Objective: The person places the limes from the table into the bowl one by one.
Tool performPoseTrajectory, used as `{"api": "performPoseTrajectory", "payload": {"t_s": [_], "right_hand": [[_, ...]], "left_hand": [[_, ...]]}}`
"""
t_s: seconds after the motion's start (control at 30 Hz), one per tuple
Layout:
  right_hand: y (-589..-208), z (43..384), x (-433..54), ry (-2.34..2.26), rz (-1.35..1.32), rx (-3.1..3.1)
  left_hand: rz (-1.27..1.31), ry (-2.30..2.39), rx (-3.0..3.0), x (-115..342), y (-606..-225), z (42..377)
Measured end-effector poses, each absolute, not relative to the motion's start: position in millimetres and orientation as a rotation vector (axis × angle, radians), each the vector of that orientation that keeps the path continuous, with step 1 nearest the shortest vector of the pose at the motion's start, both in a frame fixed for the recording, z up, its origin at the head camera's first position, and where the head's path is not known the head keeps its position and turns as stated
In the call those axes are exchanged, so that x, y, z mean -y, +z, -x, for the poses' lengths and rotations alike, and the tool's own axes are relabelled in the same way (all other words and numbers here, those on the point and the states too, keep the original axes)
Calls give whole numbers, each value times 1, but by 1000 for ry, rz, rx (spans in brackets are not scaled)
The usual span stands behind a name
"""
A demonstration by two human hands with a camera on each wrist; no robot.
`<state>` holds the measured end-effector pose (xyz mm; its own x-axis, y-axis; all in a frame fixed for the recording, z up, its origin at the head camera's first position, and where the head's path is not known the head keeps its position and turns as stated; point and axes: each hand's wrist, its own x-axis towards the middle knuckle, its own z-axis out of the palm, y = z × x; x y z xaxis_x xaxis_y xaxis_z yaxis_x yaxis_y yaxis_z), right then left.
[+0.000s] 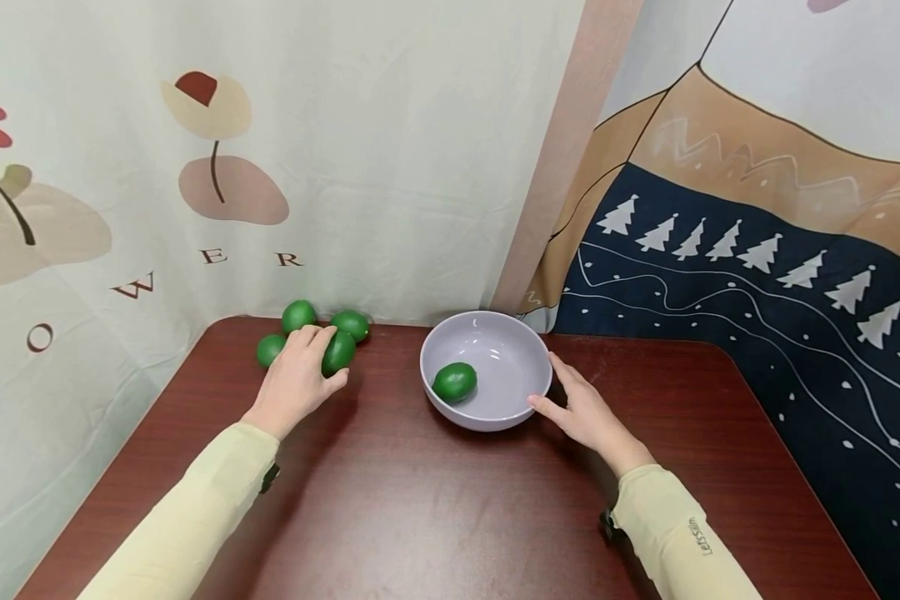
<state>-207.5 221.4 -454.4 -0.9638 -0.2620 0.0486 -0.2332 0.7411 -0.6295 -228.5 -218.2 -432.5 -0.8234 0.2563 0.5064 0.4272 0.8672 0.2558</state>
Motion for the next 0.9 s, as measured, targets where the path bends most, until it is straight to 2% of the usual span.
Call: {"api": "performPoseTrajectory", "payload": {"t_s": [0.9], "right_hand": [[-455,208,-222,-1037,414,-2894]], "left_hand": [[511,-518,2600,206,-427,227]]}}
